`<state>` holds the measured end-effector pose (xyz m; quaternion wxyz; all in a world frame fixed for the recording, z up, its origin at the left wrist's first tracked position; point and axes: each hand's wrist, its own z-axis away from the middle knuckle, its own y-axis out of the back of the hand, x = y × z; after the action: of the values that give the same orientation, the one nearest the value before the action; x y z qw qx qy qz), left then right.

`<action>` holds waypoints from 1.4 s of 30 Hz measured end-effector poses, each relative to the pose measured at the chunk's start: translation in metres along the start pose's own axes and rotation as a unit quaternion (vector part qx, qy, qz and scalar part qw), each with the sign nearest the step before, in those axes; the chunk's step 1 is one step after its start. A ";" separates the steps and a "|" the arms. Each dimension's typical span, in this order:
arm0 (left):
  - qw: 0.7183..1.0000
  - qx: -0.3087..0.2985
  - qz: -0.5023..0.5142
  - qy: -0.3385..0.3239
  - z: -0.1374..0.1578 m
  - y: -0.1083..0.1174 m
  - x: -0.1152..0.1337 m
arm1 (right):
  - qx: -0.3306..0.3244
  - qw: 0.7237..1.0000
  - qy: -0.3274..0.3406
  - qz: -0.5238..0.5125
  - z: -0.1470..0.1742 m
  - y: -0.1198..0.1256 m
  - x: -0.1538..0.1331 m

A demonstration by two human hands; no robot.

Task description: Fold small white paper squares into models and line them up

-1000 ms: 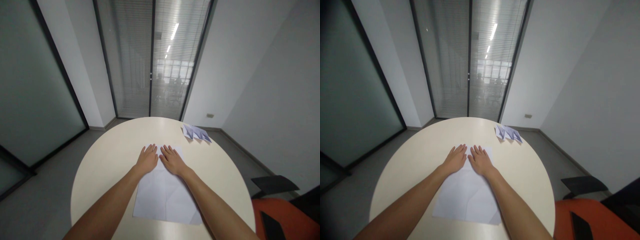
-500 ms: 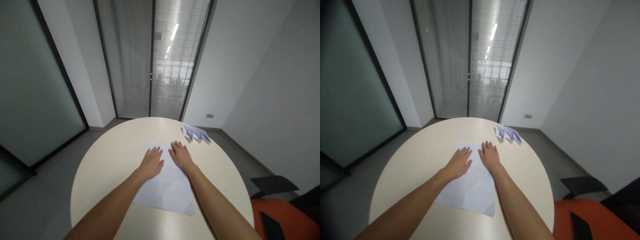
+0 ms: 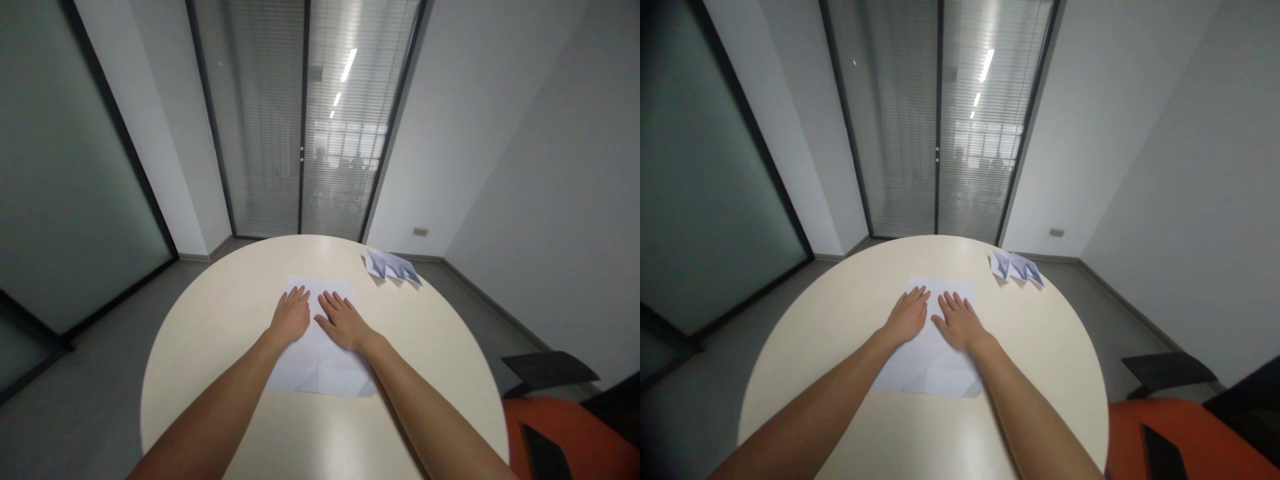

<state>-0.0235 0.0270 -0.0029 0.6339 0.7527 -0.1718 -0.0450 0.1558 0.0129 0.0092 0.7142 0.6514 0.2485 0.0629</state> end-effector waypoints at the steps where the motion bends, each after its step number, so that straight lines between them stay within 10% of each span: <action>1: 1.000 0.005 -0.004 0.010 0.000 0.001 0.001 | -0.001 1.000 -0.014 0.006 0.000 0.001 0.003; 16: 1.000 -0.003 0.010 -0.010 0.008 -0.005 0.010 | 0.138 0.989 -0.031 0.035 -0.007 0.014 0.018; 20: 1.000 0.007 -0.001 0.000 0.004 -0.003 0.008 | 0.086 0.995 0.052 -0.004 0.000 0.005 -0.009; 26: 0.999 0.025 -0.017 0.036 0.003 0.001 0.002 | 0.006 1.000 -0.019 0.017 0.005 0.004 -0.004; 42: 0.998 -0.018 0.021 -0.054 0.009 -0.004 0.013 | 0.103 0.991 -0.024 0.078 0.000 0.011 0.006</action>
<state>-0.0131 0.0146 -0.0067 0.6382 0.7337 -0.2209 -0.0750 0.1637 0.0173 0.0180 0.6422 0.7399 0.1851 0.0765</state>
